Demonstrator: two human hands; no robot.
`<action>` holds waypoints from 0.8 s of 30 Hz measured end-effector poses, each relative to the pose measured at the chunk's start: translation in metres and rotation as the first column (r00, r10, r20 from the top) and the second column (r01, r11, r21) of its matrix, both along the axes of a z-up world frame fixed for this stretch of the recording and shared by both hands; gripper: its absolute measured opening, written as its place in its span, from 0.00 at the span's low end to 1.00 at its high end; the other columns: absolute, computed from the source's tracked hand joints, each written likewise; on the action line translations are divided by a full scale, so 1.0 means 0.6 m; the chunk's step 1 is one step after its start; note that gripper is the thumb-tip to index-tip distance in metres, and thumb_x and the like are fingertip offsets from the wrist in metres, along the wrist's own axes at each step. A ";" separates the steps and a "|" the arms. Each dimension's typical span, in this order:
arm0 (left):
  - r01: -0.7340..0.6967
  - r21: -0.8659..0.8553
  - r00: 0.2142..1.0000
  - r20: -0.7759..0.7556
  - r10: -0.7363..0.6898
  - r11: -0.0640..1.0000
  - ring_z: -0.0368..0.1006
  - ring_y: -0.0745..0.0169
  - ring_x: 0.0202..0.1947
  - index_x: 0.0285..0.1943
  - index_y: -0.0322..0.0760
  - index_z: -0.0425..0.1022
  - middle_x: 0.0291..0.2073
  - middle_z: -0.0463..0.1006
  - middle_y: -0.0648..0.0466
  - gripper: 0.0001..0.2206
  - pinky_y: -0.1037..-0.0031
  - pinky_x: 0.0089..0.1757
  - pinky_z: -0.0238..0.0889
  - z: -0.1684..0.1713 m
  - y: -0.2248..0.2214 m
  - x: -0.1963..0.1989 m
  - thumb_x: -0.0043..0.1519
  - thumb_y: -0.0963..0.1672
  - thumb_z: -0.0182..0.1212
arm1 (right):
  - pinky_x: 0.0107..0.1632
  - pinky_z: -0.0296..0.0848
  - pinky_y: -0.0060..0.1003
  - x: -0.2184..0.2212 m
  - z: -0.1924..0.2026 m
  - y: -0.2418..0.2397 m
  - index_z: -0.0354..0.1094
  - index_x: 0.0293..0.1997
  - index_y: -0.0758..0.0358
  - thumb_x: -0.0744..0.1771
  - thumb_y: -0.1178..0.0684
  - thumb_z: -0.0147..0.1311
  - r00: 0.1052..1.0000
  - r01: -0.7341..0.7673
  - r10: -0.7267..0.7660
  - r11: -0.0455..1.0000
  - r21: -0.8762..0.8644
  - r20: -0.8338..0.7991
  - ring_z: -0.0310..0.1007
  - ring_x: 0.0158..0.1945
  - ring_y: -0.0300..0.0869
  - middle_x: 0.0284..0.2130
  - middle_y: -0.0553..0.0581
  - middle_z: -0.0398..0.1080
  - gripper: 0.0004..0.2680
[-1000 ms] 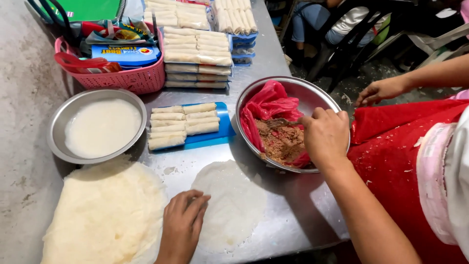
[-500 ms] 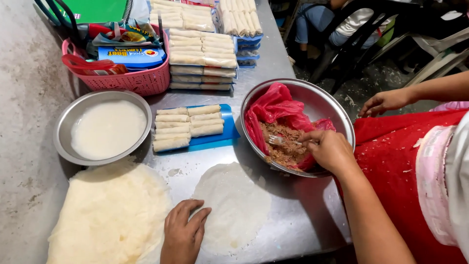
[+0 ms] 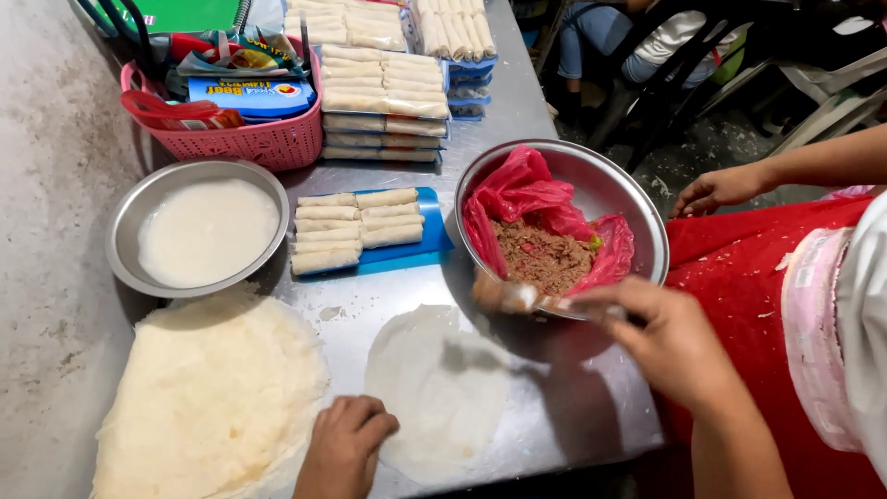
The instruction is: Manually assembling spring rolls by placing meat filling on wrappers and rolling them into cylinders.
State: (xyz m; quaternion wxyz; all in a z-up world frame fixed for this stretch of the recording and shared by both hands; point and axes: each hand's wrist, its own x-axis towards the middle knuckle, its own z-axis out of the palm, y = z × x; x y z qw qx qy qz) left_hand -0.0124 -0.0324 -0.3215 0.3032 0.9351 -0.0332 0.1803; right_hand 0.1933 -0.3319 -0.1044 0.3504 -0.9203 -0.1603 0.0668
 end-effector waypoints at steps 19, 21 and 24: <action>-0.119 -0.038 0.993 -0.002 0.119 0.992 0.69 0.54 0.52 0.44 0.44 0.77 0.45 0.75 0.58 0.12 0.59 0.47 0.62 0.018 -0.035 0.028 0.53 0.43 0.73 | 0.34 0.64 0.48 -0.079 -0.177 0.055 0.81 0.43 0.31 0.65 0.44 0.59 0.872 -0.339 0.470 0.784 -0.520 0.141 0.73 0.29 0.47 0.24 0.44 0.70 0.07; -0.102 -0.058 0.993 0.052 0.105 0.993 0.71 0.54 0.51 0.44 0.41 0.77 0.46 0.77 0.56 0.11 0.60 0.48 0.63 0.019 -0.032 0.021 0.54 0.43 0.72 | 0.34 0.66 0.48 -0.072 -0.156 0.049 0.82 0.42 0.29 0.64 0.45 0.59 0.898 -0.321 0.430 0.785 -0.530 0.094 0.73 0.28 0.48 0.24 0.44 0.70 0.07; -0.098 -0.062 0.985 0.134 0.105 0.993 0.73 0.53 0.53 0.44 0.37 0.78 0.48 0.78 0.54 0.10 0.61 0.51 0.65 0.016 -0.033 0.015 0.56 0.42 0.71 | 0.35 0.71 0.47 -0.056 -0.105 0.038 0.83 0.41 0.26 0.63 0.42 0.60 0.940 -0.231 0.332 0.781 -0.580 0.073 0.74 0.29 0.47 0.26 0.42 0.73 0.07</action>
